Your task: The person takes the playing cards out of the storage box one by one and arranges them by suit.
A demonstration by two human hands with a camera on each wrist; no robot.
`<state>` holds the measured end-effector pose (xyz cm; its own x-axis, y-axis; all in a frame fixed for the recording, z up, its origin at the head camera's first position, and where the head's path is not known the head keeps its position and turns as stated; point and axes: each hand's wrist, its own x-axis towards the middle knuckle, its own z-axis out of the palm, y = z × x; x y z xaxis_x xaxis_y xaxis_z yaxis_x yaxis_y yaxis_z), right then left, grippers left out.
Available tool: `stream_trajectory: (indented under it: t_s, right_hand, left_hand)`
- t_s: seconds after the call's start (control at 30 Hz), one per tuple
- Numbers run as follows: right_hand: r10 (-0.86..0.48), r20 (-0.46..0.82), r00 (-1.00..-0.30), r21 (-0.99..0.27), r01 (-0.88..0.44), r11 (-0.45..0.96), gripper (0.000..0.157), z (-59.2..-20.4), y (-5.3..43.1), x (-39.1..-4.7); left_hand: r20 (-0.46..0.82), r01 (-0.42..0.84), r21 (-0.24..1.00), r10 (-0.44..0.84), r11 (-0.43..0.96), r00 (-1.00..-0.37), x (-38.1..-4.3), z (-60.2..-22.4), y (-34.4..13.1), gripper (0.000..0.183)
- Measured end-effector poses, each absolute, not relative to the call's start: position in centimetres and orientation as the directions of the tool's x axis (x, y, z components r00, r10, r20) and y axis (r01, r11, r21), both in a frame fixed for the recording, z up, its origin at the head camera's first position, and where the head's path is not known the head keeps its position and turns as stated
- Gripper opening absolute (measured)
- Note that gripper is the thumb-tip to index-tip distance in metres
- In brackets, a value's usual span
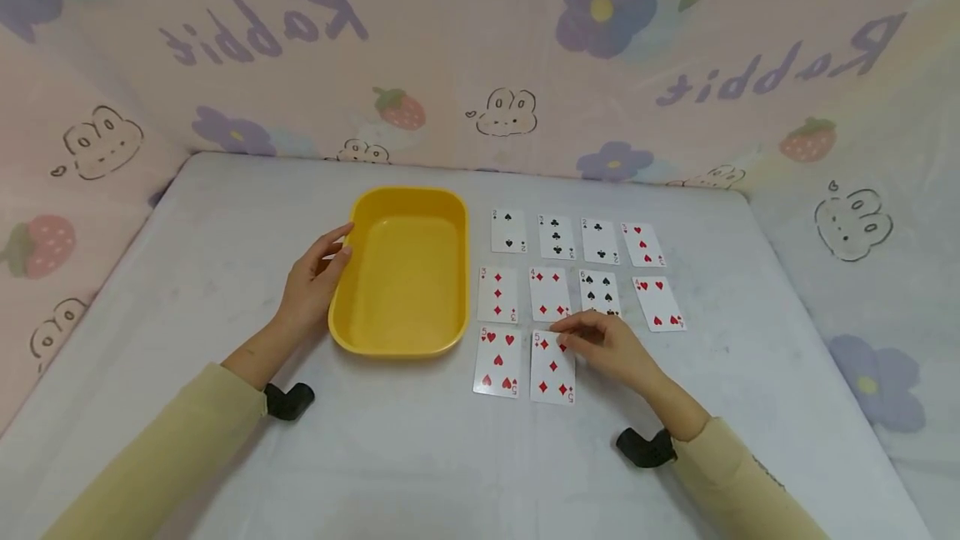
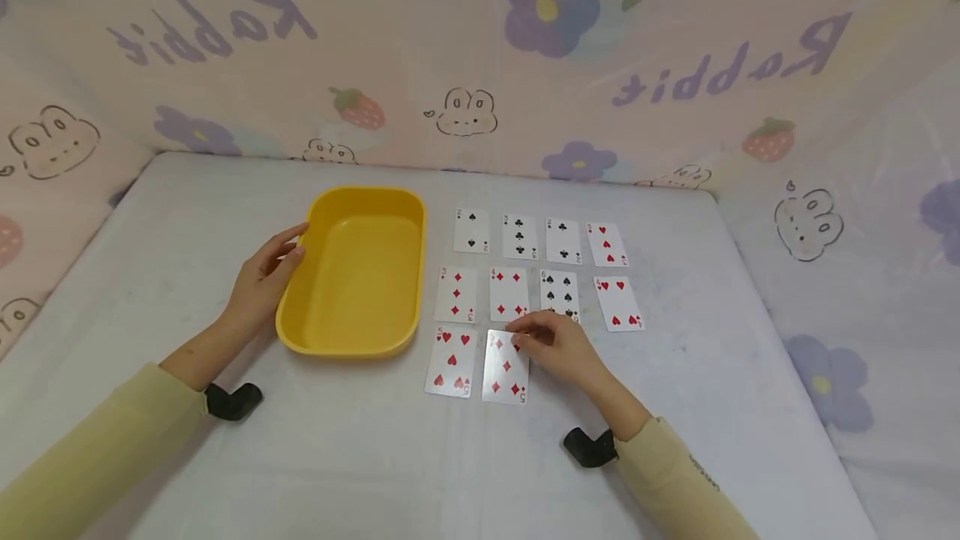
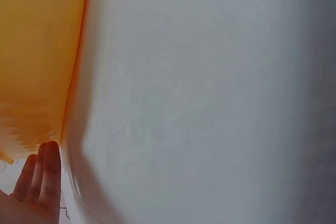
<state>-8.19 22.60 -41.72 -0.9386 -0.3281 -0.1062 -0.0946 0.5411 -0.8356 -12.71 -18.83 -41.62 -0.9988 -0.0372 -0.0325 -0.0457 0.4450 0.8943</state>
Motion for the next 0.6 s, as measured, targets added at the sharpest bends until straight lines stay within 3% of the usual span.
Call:
stream_trajectory:
  t_s: [0.33,0.6]
  right_hand:
    - [-0.318,-0.102,-0.943,-0.803,-0.111,0.586,0.017,-41.6,22.4,-8.3]
    - [-0.327,-0.008,-0.945,-0.756,-0.208,0.621,0.017,-40.3,22.0,-9.0]
  left_hand:
    - [0.025,0.002,0.863,-0.040,0.505,-0.999,-12.4,-41.6,-18.9,0.048]
    - [0.284,0.236,0.704,0.040,0.669,-0.958,-12.7,-41.5,-19.2,0.038]
